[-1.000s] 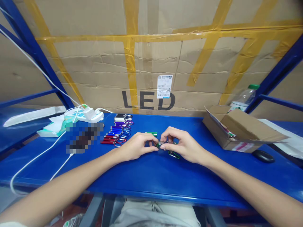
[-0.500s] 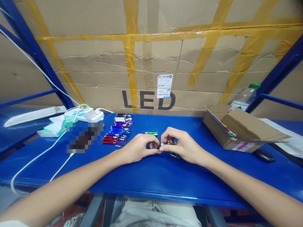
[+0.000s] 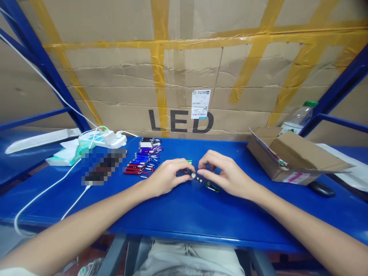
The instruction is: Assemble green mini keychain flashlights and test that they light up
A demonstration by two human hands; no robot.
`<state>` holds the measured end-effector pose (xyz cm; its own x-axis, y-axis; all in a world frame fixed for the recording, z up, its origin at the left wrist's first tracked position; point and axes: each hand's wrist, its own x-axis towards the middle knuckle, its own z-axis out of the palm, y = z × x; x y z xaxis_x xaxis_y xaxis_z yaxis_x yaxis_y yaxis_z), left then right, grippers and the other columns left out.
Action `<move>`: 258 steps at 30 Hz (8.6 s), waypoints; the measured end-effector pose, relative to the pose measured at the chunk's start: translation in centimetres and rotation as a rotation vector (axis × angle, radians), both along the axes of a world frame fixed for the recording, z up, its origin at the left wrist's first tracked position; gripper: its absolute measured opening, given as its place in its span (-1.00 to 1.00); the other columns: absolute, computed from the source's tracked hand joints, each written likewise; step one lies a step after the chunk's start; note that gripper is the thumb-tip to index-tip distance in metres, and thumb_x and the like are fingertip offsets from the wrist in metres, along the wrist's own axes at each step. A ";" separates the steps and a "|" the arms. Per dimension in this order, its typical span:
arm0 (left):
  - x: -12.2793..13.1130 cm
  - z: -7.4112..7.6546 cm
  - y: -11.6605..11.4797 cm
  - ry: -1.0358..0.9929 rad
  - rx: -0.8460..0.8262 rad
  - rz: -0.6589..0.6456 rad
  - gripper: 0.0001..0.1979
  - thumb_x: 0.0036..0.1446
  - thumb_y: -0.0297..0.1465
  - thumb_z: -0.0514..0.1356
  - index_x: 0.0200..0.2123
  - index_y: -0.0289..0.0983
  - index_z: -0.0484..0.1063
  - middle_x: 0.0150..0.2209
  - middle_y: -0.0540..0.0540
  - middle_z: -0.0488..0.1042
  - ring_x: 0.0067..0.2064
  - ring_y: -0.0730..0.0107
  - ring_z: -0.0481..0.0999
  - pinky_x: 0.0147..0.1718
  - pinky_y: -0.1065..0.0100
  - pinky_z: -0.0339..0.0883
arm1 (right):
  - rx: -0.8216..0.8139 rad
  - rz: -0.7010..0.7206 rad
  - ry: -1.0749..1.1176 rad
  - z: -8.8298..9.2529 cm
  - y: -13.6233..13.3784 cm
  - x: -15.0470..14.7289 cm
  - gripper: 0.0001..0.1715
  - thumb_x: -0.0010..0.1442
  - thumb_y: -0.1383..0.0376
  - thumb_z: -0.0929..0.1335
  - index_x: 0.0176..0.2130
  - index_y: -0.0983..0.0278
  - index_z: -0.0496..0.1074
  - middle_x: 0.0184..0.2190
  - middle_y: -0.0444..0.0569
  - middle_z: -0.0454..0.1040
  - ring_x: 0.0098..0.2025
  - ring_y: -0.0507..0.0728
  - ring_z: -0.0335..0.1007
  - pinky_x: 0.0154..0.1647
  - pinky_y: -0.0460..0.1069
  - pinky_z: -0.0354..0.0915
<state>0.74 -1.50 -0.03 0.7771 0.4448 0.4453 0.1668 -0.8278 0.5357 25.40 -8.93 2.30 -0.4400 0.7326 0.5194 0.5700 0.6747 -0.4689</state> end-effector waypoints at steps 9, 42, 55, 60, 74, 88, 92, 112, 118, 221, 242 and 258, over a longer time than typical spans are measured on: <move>-0.1 -0.2 0.3 0.024 -0.003 0.059 -0.85 0.39 -0.29 0.35 -0.06 -0.23 0.63 -0.13 -0.09 0.68 -0.13 0.26 0.64 -0.05 0.32 0.45 | 0.092 0.084 -0.117 0.0 -0.4 0.0 -0.82 0.54 0.26 0.34 0.06 0.17 0.53 -0.11 0.06 0.56 -0.06 0.23 0.45 -0.03 0.12 0.38; 0.2 0.0 -0.4 0.000 -0.176 0.010 -0.85 0.29 -0.32 0.44 -0.13 -0.26 0.66 -0.35 0.04 0.56 -0.35 0.43 0.47 -0.30 0.44 0.32 | 0.151 0.081 -0.110 -0.7 -0.1 0.0 -0.92 0.55 0.32 0.34 -0.08 0.21 0.45 -0.15 0.03 0.49 -0.12 0.19 0.41 -0.11 0.05 0.35; 0.1 0.3 -0.8 -0.024 0.013 0.022 -0.81 0.40 -0.27 0.35 -0.06 -0.26 0.62 -0.28 -0.02 0.55 -0.32 0.41 0.44 -0.24 0.41 0.33 | 0.150 0.126 -0.095 -0.4 -0.6 -0.1 -0.88 0.57 0.33 0.31 0.00 0.20 0.47 -0.09 0.06 0.50 -0.06 0.18 0.45 -0.05 0.05 0.39; 0.2 0.3 -0.7 -0.025 0.001 0.019 -0.84 0.39 -0.29 0.36 -0.08 -0.26 0.60 -0.27 -0.01 0.56 -0.33 0.43 0.42 -0.25 0.42 0.32 | 0.169 0.097 -0.096 -0.3 -0.5 -0.3 -0.90 0.57 0.33 0.31 -0.07 0.21 0.45 -0.15 0.05 0.49 -0.12 0.18 0.43 -0.11 0.05 0.37; 0.0 0.4 -0.7 -0.031 0.040 0.018 -0.87 0.37 -0.33 0.38 -0.11 -0.26 0.58 -0.23 -0.04 0.58 -0.26 0.38 0.48 -0.19 0.39 0.34 | 0.108 0.026 -0.002 0.0 -0.5 0.0 -0.91 0.56 0.31 0.30 -0.07 0.20 0.42 -0.18 -0.01 0.47 -0.18 0.15 0.39 -0.14 0.04 0.32; -0.2 0.0 0.3 -0.025 0.045 0.028 -0.85 0.46 -0.39 0.26 0.01 -0.22 0.61 0.00 -0.13 0.66 0.03 0.23 0.62 0.10 0.25 0.42 | -0.143 -0.065 -0.446 -1.0 0.2 0.6 -0.89 0.47 0.23 0.44 -0.15 0.19 0.47 -0.15 -0.04 0.57 -0.08 0.23 0.45 -0.06 0.09 0.20; -0.2 0.0 0.2 -0.024 0.035 0.023 -0.85 0.45 -0.40 0.27 0.01 -0.22 0.61 0.00 -0.12 0.66 0.03 0.25 0.62 0.10 0.28 0.41 | -0.151 -0.041 -0.459 -1.1 0.1 0.7 -0.89 0.54 0.28 0.35 -0.12 0.20 0.44 -0.14 -0.02 0.53 -0.08 0.23 0.40 -0.04 0.11 0.21; -0.3 -0.4 0.7 0.031 0.052 0.093 -0.84 0.41 -0.33 0.34 -0.01 -0.24 0.60 -0.12 -0.09 0.65 -0.14 0.28 0.62 -0.05 0.31 0.44 | -0.036 -0.042 -0.241 -0.5 0.2 0.8 -0.92 0.54 0.30 0.31 0.00 0.19 0.41 -0.11 0.02 0.55 -0.08 0.22 0.43 -0.08 0.08 0.35; -0.3 -0.2 0.3 0.051 0.059 0.061 -0.78 0.45 -0.27 0.29 0.04 -0.23 0.62 -0.12 -0.11 0.64 -0.15 0.28 0.61 -0.08 0.31 0.44 | 0.014 -0.087 -0.057 -0.2 0.4 0.5 -0.88 0.56 0.25 0.31 -0.07 0.18 0.44 -0.14 -0.01 0.60 -0.14 0.17 0.52 -0.07 0.05 0.40; -0.1 0.0 0.2 -0.044 -0.050 0.055 -0.81 0.46 -0.30 0.28 0.02 -0.23 0.63 -0.05 -0.12 0.65 -0.11 0.30 0.63 -0.13 0.35 0.47 | -0.004 -0.078 -0.161 1.0 -0.2 1.1 -0.92 0.51 0.31 0.33 -0.06 0.19 0.45 -0.23 -0.05 0.56 -0.22 0.15 0.48 -0.15 0.04 0.34; -0.3 0.0 0.2 0.022 -0.008 0.100 -0.70 0.50 -0.22 0.20 0.12 -0.22 0.60 -0.19 -0.08 0.52 -0.24 0.34 0.50 -0.21 0.34 0.39 | -0.144 0.012 -0.191 1.0 0.2 2.0 -0.91 0.48 0.33 0.34 -0.07 0.21 0.48 -0.21 -0.05 0.58 -0.25 0.12 0.47 -0.18 0.01 0.37; 0.0 0.1 -0.2 -0.004 -0.141 0.070 -0.70 0.52 -0.20 0.15 0.03 -0.25 0.59 -0.19 -0.08 0.52 -0.21 0.32 0.48 -0.17 0.32 0.35 | 0.027 -0.017 -0.075 -0.1 0.4 1.3 -0.91 0.56 0.26 0.32 -0.04 0.19 0.43 -0.12 0.01 0.56 -0.11 0.17 0.50 -0.05 0.04 0.40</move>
<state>0.72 -1.71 0.07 0.7404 0.5561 0.3776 0.2193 -0.7308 0.6464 26.72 -8.53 2.19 -0.4657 0.7265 0.5053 0.6147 0.6764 -0.4059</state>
